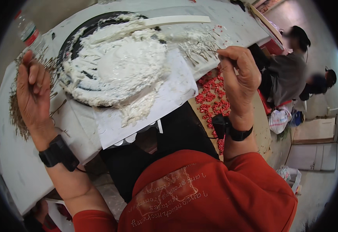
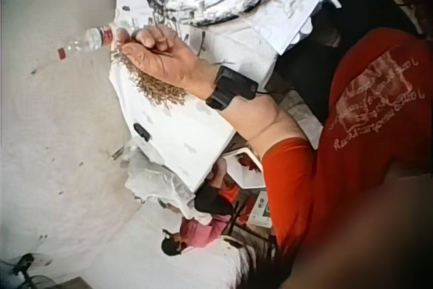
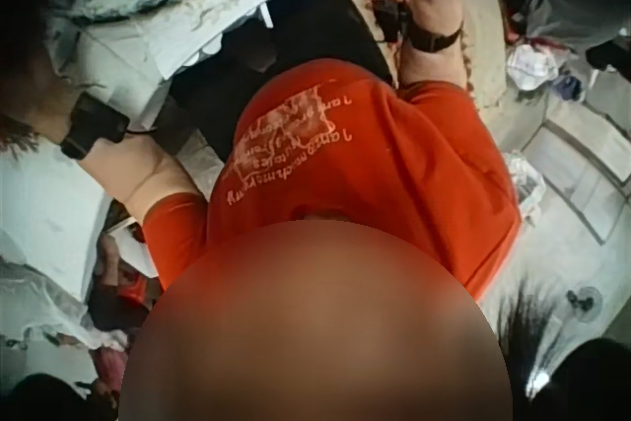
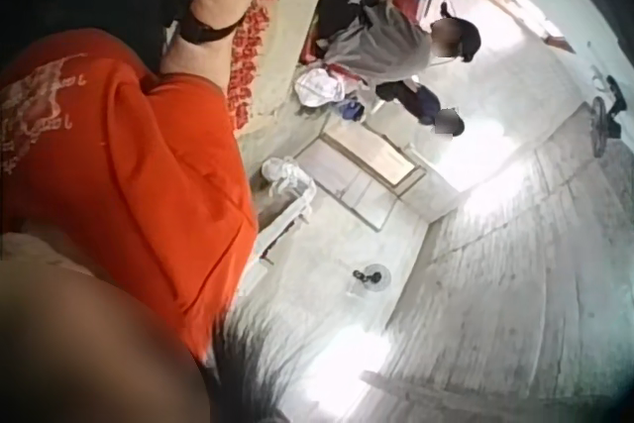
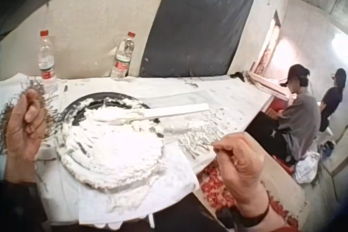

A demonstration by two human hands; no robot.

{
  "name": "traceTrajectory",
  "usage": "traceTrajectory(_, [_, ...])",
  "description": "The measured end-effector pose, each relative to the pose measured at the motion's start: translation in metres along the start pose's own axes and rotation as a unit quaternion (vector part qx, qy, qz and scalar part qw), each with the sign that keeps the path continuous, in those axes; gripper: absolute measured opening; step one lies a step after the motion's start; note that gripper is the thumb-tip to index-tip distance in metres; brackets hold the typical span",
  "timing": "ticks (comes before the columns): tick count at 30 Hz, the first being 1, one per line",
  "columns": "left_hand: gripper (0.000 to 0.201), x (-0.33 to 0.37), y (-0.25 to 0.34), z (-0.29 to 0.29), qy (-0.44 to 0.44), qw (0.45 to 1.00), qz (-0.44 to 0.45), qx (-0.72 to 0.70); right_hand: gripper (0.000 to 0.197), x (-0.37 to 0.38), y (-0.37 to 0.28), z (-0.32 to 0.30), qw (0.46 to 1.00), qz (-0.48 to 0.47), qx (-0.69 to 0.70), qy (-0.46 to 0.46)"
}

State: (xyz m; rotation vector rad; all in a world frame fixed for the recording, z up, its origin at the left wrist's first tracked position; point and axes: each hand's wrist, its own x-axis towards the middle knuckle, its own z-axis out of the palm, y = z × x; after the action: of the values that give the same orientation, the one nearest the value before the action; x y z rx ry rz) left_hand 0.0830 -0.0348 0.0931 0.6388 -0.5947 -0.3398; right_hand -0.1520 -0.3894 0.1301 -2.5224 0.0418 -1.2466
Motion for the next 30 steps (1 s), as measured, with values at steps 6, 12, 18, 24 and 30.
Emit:
traceTrajectory(6, [0.033, 0.004, -0.003, -0.002, 0.015, 1.0, 0.004, 0.005, 0.016, -0.016, 0.024, 0.009, 0.993, 0.085, 0.071, 0.037])
traceTrajectory(12, [0.033, 0.001, -0.001, -0.008, 0.022, 1.0, 0.009, 0.014, 0.012, -0.007, 0.057, 0.016, 0.982, 0.138, 0.093, 0.09])
traceTrajectory(18, [0.032, 0.004, -0.004, -0.016, 0.039, 0.999, -0.003, 0.029, 0.014, 0.011, 0.163, 0.002, 0.904, 0.297, 0.245, 0.187])
traceTrajectory(24, [0.032, 0.004, -0.003, -0.024, 0.05, 0.997, -0.01, 0.066, 0.014, 0.014, 0.235, 0.005, 0.821, 0.441, 0.272, 0.241])
traceTrajectory(30, [0.032, 0.006, -0.009, -0.025, 0.051, 0.996, -0.008, 0.079, 0.014, -0.006, 0.279, 0.018, 0.795, 0.491, 0.263, 0.24])
